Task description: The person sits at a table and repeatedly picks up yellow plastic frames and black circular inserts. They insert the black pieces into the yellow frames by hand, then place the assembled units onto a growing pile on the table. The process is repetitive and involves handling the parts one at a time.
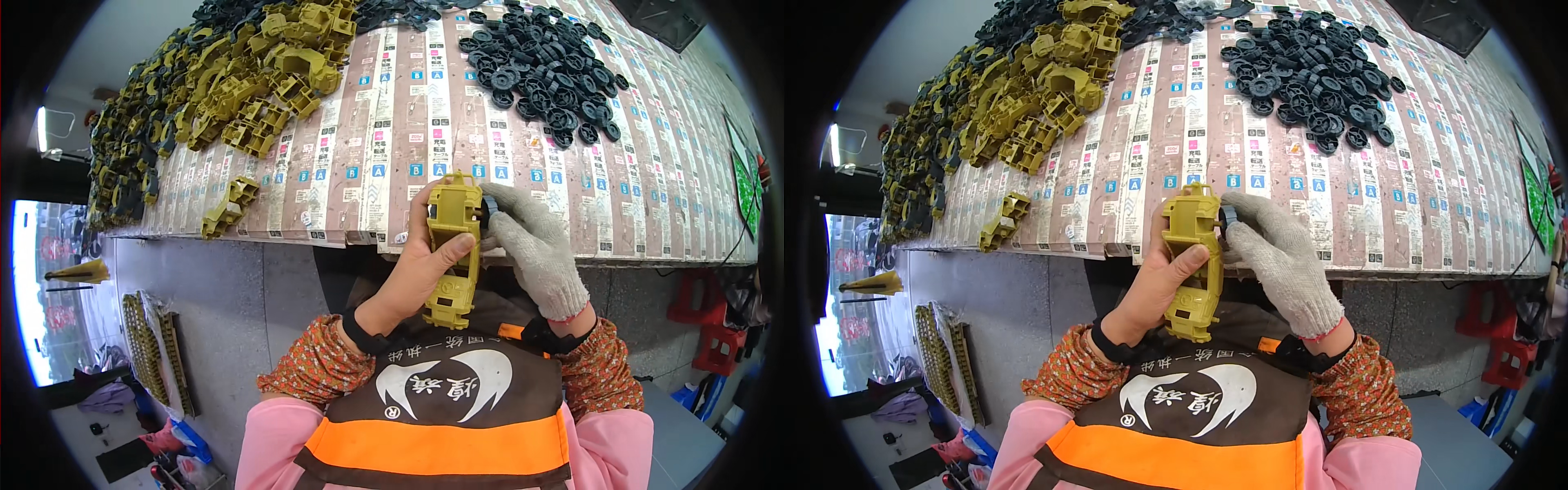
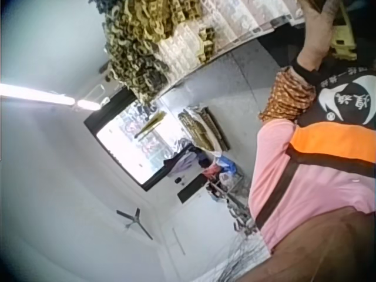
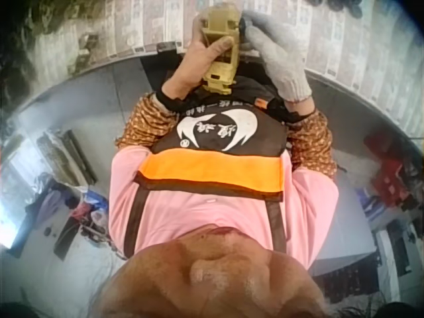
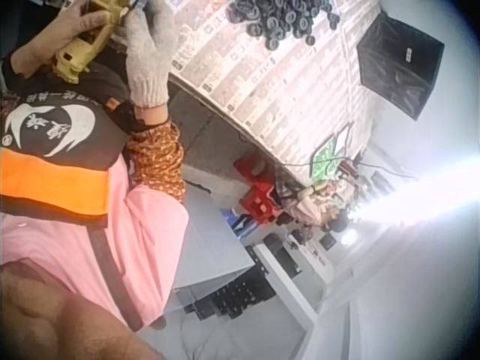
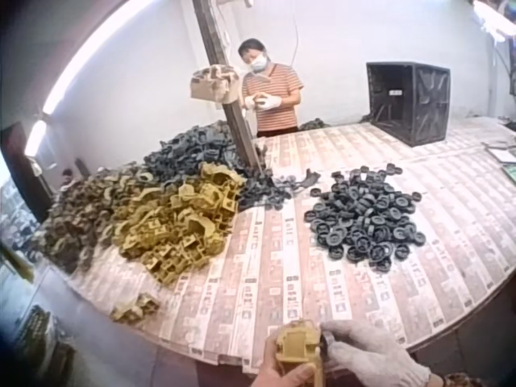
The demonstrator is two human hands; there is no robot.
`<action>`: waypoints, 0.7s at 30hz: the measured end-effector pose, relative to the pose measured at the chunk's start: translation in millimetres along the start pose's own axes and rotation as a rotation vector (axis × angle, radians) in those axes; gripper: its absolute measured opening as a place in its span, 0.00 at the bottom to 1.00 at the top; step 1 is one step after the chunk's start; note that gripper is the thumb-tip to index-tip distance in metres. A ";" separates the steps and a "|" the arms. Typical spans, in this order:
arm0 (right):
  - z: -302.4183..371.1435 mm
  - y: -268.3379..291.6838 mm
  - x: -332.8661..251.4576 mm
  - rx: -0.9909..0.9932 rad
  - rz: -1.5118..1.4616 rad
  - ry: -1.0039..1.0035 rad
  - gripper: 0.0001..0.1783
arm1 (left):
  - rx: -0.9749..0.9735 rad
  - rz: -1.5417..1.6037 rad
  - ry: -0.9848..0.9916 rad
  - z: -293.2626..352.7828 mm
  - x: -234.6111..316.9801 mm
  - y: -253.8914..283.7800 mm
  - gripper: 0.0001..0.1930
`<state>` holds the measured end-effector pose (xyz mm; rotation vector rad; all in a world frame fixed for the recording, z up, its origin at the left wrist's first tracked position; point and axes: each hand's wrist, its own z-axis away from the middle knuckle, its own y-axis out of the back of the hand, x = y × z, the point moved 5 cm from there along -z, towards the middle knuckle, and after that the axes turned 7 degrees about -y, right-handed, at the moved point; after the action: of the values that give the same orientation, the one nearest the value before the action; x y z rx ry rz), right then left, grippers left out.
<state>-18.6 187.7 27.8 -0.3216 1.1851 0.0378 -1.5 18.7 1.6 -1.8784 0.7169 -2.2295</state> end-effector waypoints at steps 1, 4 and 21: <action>1.1 -0.3 -0.1 0.009 -0.005 -0.001 0.23 | -0.007 -0.012 -0.018 0.1 -0.8 0.1 0.41; 6.2 -1.6 -3.4 0.055 0.010 -0.004 0.22 | -0.029 -0.084 -0.108 -0.6 0.5 -2.7 0.42; 35.8 2.4 -24.6 0.147 0.669 0.256 0.21 | -0.283 -0.769 -0.357 0.5 15.6 -23.6 0.44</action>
<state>3.9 203.0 61.7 0.2175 1.4984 0.5017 0.3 33.0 26.0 -2.9886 0.2730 -2.0976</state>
